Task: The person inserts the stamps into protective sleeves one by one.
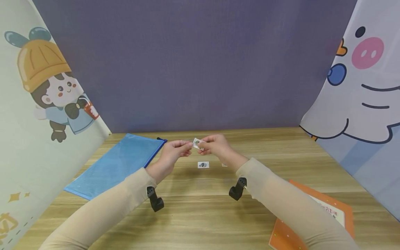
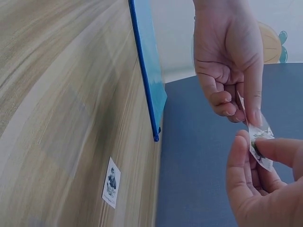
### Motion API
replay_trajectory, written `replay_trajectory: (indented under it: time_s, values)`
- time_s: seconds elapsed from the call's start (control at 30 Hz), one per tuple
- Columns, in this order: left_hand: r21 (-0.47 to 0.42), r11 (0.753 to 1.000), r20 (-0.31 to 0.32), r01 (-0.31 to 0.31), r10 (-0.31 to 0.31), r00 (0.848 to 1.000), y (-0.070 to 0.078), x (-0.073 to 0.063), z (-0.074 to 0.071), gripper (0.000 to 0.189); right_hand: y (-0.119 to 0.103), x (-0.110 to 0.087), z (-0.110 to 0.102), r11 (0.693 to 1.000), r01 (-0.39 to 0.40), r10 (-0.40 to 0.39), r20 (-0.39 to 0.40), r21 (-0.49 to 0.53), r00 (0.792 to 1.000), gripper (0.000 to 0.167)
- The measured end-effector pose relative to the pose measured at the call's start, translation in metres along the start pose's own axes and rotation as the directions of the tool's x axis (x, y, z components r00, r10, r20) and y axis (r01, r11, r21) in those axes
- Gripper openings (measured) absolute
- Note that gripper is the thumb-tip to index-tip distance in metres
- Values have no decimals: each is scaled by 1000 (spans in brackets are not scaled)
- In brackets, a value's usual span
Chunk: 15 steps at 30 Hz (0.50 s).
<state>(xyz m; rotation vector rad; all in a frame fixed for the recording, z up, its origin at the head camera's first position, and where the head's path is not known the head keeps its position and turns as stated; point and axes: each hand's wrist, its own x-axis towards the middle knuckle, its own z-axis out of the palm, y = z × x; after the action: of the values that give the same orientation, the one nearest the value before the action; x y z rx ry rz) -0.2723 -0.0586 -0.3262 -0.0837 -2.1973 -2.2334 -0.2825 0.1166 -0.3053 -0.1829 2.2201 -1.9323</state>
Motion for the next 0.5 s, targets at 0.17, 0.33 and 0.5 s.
replay_trajectory:
  time_s: [0.17,0.33,0.5]
  values:
    - [2,1000,5,0,-1,1000,0,0,0,22,1,1,-2,999,-6,6,20,-31,1000,25]
    - [-1,1000,19,-11,11,1000,0,1,-1,22,1,1,-4,998,-5,8,40,-70,999,27]
    - [14,1000,31,-6,6,1000,1,0,-1,21,-3,0,-6,992,-11,19,60,-129,998,26]
